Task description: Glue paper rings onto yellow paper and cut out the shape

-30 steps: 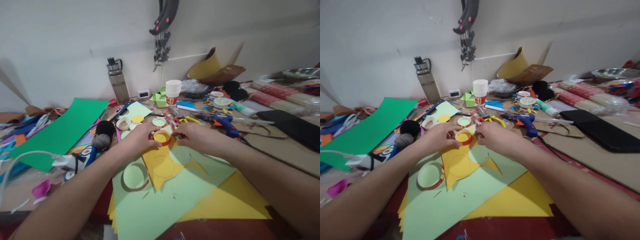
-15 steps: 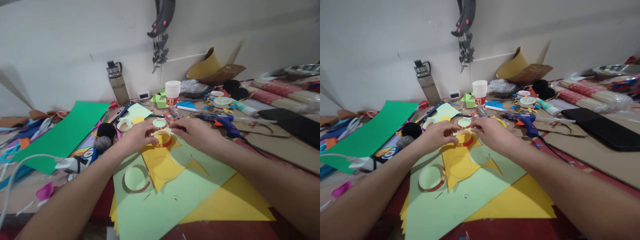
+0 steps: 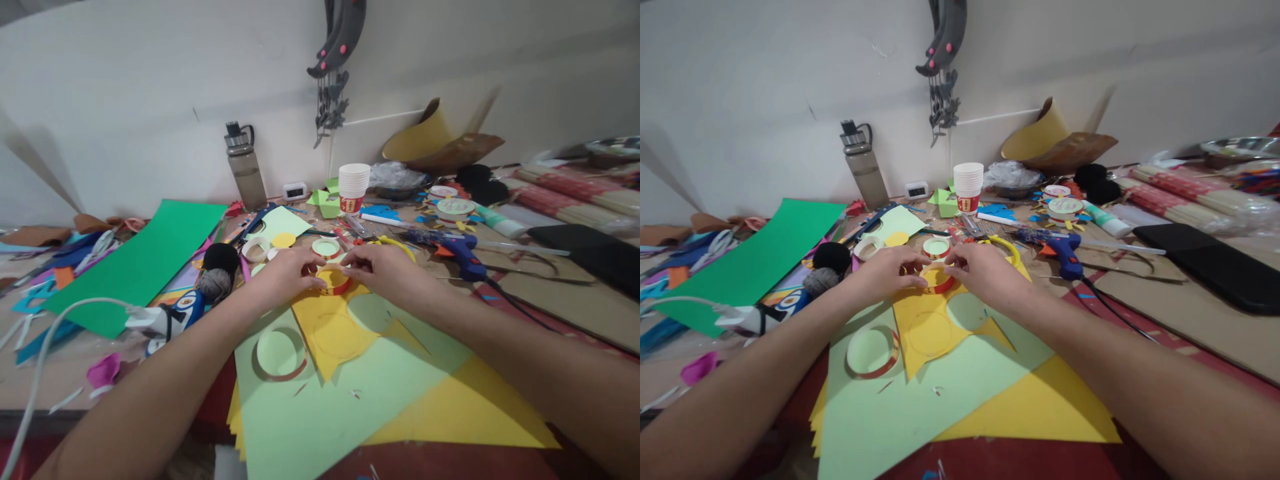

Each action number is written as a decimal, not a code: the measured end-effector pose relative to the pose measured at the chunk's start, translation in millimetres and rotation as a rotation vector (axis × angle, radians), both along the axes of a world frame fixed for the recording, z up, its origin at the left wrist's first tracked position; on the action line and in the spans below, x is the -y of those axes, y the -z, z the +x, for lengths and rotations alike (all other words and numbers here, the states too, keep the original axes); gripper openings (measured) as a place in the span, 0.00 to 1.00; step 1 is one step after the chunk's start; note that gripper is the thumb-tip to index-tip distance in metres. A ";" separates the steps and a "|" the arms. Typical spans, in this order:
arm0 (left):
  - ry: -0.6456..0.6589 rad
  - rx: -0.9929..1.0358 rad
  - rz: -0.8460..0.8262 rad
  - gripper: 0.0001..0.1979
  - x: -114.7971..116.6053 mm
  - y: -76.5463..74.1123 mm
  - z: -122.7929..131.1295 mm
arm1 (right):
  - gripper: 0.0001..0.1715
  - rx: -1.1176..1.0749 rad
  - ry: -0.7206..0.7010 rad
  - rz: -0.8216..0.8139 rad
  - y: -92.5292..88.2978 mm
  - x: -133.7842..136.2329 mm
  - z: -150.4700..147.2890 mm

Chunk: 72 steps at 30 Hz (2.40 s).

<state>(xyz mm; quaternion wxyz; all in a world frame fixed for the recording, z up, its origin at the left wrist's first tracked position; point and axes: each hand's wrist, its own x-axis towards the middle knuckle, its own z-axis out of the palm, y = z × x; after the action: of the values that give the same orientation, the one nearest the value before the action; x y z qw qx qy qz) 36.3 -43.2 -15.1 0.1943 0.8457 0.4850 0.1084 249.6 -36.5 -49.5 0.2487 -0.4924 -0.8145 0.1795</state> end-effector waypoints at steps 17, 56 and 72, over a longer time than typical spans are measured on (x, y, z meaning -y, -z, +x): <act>-0.070 -0.214 -0.076 0.10 -4.0 -11.6 -21.3 | 0.40 0.289 -0.554 0.129 4.6 20.9 -6.9; 0.011 0.139 0.238 0.12 5.8 1.0 -0.5 | 0.32 0.113 -0.216 0.252 -3.9 6.4 8.0; 0.116 0.036 0.229 0.16 5.9 12.3 3.1 | 0.34 0.103 -0.177 0.192 -9.4 6.0 7.9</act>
<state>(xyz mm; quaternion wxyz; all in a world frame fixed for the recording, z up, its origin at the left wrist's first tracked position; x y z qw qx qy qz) 39.4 -49.1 -27.4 0.1112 0.8870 0.4159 0.1670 257.5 -42.4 -40.2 0.2358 -0.4012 -0.8798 0.0968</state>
